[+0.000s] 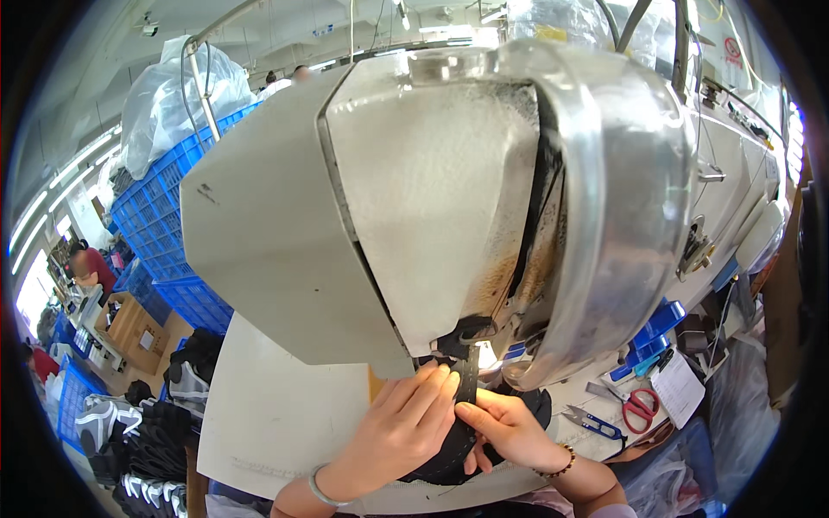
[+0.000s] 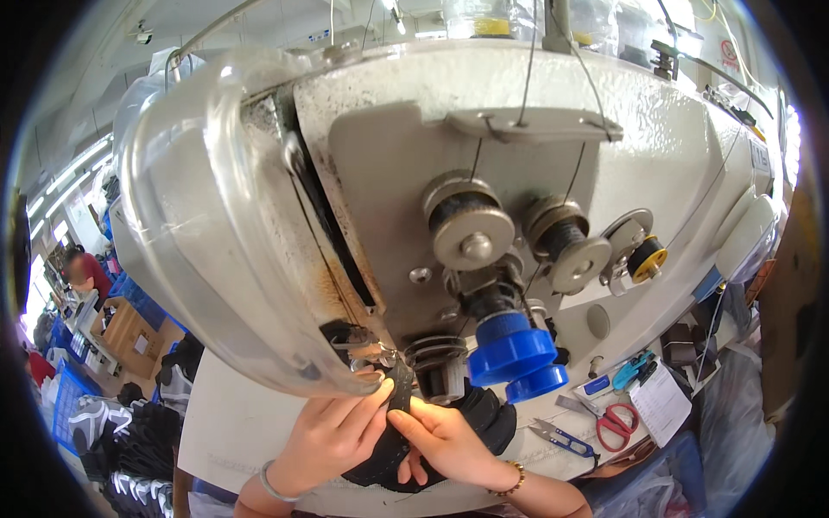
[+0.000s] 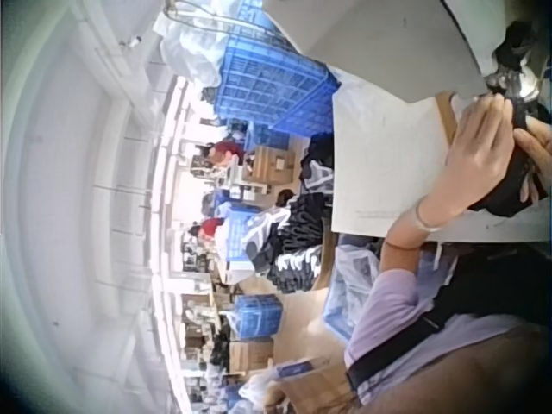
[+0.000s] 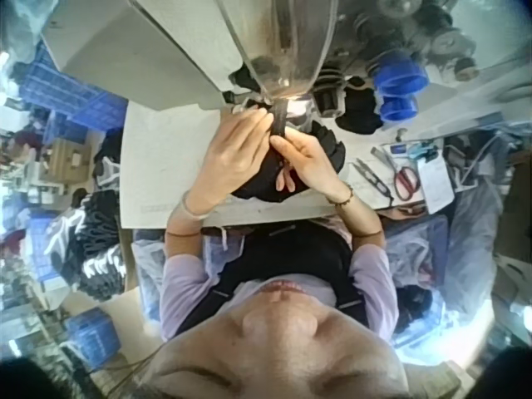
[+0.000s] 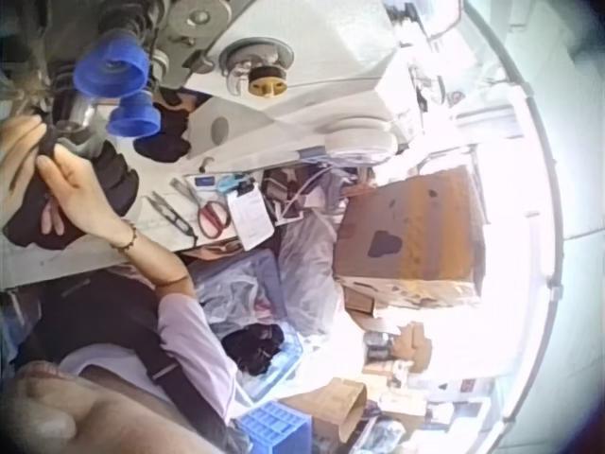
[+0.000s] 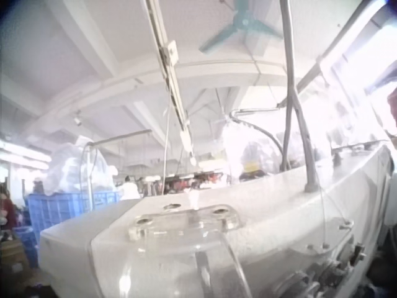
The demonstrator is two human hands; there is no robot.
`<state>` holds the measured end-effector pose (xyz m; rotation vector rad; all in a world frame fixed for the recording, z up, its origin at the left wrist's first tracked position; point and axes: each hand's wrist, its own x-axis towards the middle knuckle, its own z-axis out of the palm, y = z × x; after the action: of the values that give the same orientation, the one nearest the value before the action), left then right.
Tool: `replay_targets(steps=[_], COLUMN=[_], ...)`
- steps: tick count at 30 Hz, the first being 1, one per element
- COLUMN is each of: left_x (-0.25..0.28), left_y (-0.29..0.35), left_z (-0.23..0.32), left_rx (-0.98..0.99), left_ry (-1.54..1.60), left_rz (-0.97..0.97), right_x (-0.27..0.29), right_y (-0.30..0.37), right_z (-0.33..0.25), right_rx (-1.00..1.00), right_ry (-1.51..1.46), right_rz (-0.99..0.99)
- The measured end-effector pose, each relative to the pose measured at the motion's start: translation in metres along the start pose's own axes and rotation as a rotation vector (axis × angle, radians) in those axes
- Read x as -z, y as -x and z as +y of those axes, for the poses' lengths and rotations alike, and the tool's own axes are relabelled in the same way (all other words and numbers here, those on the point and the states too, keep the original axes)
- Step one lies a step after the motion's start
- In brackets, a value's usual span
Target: Stitching together components of a shoe upper using an industrial sewing machine.
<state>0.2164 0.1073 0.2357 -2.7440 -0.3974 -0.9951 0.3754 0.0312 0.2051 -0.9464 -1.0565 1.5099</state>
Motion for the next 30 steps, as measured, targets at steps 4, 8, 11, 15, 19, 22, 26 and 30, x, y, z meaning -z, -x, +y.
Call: replay_targets(steps=[4,8,11,15,19,22,26,30], left_x=[-0.001,0.006,0.001,0.005,0.008,0.005,0.009,0.007], left_y=[0.004,0.001,0.003,0.000,-0.001,-0.002,0.001,0.002], left_z=[-0.006,-0.016,-0.021,-0.020,-0.017,-0.016,-0.015,-0.015], left_rx=[0.017,0.035,0.161,0.161,0.058,0.045,0.030,-0.023], left_ry=[0.016,0.127,0.262,0.329,0.210,0.161,0.118,0.086], left_rz=[0.044,0.032,0.035,0.053,0.025,0.019,-0.010,0.019], right_x=[-0.001,0.007,0.015,0.026,0.031,0.034,0.033,0.032], right_y=[0.018,0.017,0.008,-0.006,-0.009,-0.012,-0.012,-0.008], right_z=[-0.004,0.025,0.010,-0.001,0.000,0.004,0.004,0.005], right_rx=[0.042,0.969,1.127,1.290,1.373,1.392,1.419,1.368], right_ry=[0.282,1.280,1.562,1.694,1.633,1.607,1.548,1.539], right_rz=[0.094,0.502,0.346,0.166,0.085,0.071,0.064,0.102])
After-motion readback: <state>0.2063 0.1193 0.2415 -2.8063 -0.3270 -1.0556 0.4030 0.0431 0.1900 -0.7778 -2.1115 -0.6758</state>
